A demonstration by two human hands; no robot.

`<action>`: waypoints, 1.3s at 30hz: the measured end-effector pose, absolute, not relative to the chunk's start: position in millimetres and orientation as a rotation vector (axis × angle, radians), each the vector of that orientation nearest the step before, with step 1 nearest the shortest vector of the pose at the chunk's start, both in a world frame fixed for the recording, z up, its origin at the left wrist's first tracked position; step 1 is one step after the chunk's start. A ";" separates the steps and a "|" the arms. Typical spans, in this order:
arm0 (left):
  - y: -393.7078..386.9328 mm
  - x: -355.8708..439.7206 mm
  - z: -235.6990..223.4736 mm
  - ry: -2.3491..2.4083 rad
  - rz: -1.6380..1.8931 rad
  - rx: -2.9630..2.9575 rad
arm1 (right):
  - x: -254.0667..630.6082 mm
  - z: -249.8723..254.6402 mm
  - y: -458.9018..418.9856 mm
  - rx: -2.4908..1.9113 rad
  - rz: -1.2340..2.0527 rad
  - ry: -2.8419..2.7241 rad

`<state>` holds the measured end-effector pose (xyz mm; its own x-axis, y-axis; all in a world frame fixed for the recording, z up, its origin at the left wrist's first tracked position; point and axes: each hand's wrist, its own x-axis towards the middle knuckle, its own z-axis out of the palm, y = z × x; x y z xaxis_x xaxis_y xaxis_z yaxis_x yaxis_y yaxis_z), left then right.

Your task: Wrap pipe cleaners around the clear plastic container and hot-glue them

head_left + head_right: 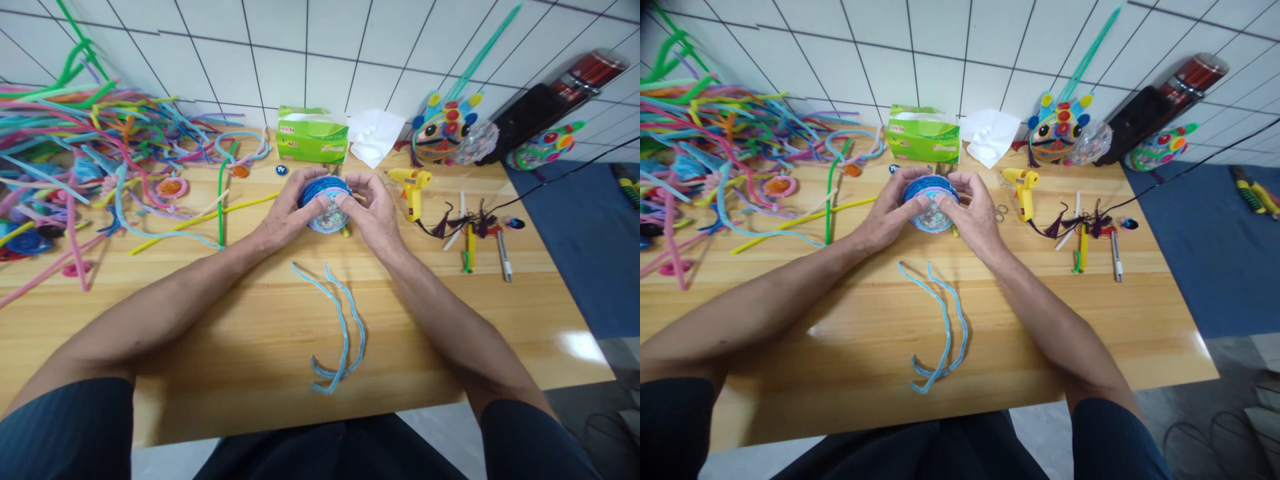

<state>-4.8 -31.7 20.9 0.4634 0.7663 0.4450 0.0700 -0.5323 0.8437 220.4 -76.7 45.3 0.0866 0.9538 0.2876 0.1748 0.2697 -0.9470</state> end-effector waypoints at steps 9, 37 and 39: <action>-28.4 -4.8 14.8 0.705 1.166 1.879 | 221.2 42.8 -77.4 -1.137 0.818 -1.375; -28.5 -6.9 23.1 0.682 1.046 1.882 | 236.0 69.7 -84.6 -1.155 0.155 -1.995; -27.0 -7.0 23.0 0.679 1.042 1.898 | 234.4 68.8 -83.4 -1.147 0.170 -2.011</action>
<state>-7.0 -27.0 23.0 0.5062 0.7631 0.4018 0.0594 -0.4957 0.8665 234.4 -83.4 68.8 -0.2711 0.7735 0.5729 0.6662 0.5804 -0.4683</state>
